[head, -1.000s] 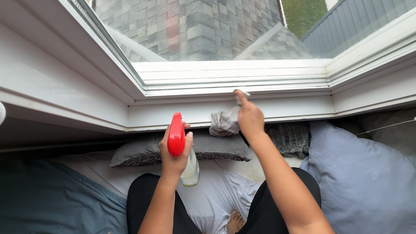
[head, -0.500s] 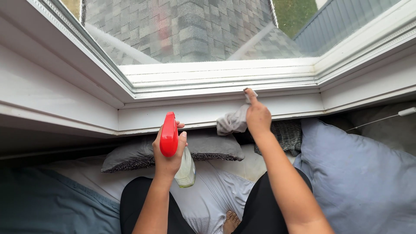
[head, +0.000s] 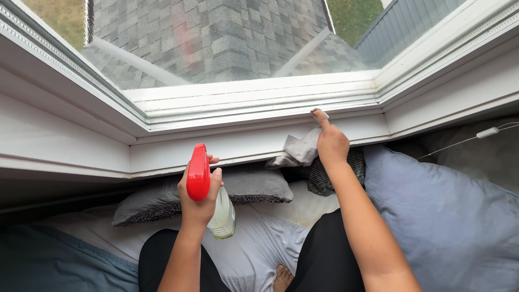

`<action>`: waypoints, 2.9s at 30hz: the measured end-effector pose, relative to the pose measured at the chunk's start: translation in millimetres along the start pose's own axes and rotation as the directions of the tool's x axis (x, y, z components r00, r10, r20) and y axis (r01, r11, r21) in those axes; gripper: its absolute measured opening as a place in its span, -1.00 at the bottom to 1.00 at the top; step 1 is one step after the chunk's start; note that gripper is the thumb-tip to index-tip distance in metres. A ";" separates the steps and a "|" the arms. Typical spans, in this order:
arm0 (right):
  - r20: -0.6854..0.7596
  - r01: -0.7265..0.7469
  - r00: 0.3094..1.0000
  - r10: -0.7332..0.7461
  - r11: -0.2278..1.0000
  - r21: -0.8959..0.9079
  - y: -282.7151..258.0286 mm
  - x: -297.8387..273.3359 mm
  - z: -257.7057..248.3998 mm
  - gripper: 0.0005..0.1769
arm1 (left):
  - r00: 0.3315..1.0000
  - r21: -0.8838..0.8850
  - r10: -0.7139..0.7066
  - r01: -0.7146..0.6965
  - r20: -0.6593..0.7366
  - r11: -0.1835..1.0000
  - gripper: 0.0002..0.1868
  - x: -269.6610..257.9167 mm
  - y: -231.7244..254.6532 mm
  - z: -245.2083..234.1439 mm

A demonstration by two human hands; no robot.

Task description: The person cleans the window frame and sill using a spray bottle and a cloth. They spray the cleaning solution and wipe the surfaces thoroughly.

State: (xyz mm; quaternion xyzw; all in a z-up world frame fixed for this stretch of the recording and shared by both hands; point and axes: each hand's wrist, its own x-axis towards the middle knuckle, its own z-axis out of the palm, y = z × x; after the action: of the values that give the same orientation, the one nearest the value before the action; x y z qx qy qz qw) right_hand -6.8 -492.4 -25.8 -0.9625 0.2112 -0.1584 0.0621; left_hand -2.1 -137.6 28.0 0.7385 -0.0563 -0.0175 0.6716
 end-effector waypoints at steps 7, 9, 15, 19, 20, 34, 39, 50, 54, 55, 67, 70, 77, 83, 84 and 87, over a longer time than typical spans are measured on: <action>0.071 0.016 0.997 -0.023 0.996 0.092 -20.6 -7.8 27.7 -0.28 | 1.000 0.007 0.015 -0.015 0.013 1.000 -0.55 -0.7 6.5 15.7; 0.070 0.067 0.995 -0.071 0.996 0.058 -6.6 -5.8 26.5 -0.24 | 1.000 0.023 -0.019 0.019 0.013 1.000 -0.54 0.8 7.1 18.9; 0.048 -0.181 0.982 0.181 0.983 0.008 79.9 20.2 -8.6 -0.31 | 1.000 0.014 0.000 0.000 0.021 1.000 -0.53 0.8 6.0 19.1; 0.035 -0.244 0.969 0.245 0.970 -0.016 93.1 21.4 -4.6 -0.33 | 0.999 0.080 0.034 -0.036 0.033 0.996 -0.53 -2.7 6.1 25.3; 0.013 -0.243 0.970 0.243 0.970 0.007 92.0 18.8 -0.3 -0.31 | 0.999 0.079 0.030 -0.033 0.040 0.996 -0.53 -3.7 6.4 28.4; -0.051 -0.239 0.971 0.235 0.963 -0.124 169.1 37.9 -13.7 -0.28 | 0.999 0.037 0.022 -0.024 0.049 0.999 -0.52 -4.3 5.5 25.7; 0.056 -0.224 0.972 0.230 0.970 -0.092 151.2 32.4 -5.7 -0.30 | 0.996 0.070 0.048 -0.053 0.071 0.996 -0.53 -3.9 10.0 35.0; 0.051 -0.253 0.963 0.263 0.956 -0.151 159.5 35.7 -27.4 -0.25 | 0.998 0.065 0.022 -0.025 0.050 0.998 -0.52 -9.2 17.4 27.2; -0.143 -0.257 0.957 0.252 0.966 -0.024 155.5 37.2 -14.5 -0.27 | 0.996 0.083 0.057 -0.063 0.072 0.995 -0.53 -5.4 20.3 19.4; -0.088 -0.301 0.952 0.294 0.951 -0.074 157.3 29.5 -8.0 -0.25 | 0.996 0.056 0.048 -0.052 0.072 0.997 -0.54 -8.1 17.8 16.9; 0.017 -0.371 0.927 0.376 0.921 -0.117 145.7 37.3 -0.5 -0.20 | 0.998 0.059 -0.003 0.000 0.061 0.998 -0.55 0.9 7.9 8.9; 0.078 -0.468 0.882 0.465 0.883 0.030 149.0 34.5 -6.6 -0.22 | 0.996 0.060 0.027 -0.032 0.090 0.998 -0.55 3.3 12.2 14.4; 0.003 -0.308 0.943 0.333 0.869 0.389 129.6 32.9 9.0 -0.24 | 0.996 0.007 0.033 -0.034 0.084 0.999 -0.52 -3.6 13.2 18.7; 0.159 -0.348 0.937 0.311 0.867 0.358 77.5 17.4 16.1 -0.22 | 0.994 0.063 0.038 -0.045 0.104 0.997 -0.51 -8.2 19.6 27.9; 0.149 -0.319 0.947 0.284 0.872 0.370 63.4 16.2 15.8 -0.22 | 0.994 0.061 0.035 -0.042 0.105 0.997 -0.51 -7.8 21.3 28.4; 0.172 -0.268 0.961 0.216 0.879 0.394 23.1 3.7 17.8 -0.23 | 0.994 -0.005 0.047 -0.047 0.097 0.999 -0.52 -11.0 22.4 29.7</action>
State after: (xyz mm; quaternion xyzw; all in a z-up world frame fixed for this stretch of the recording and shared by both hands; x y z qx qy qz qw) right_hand -6.6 -513.9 -45.9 -0.9014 0.2872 -0.1309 0.2963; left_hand -17.4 -167.9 46.7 0.7345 -0.1062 -0.0376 0.6692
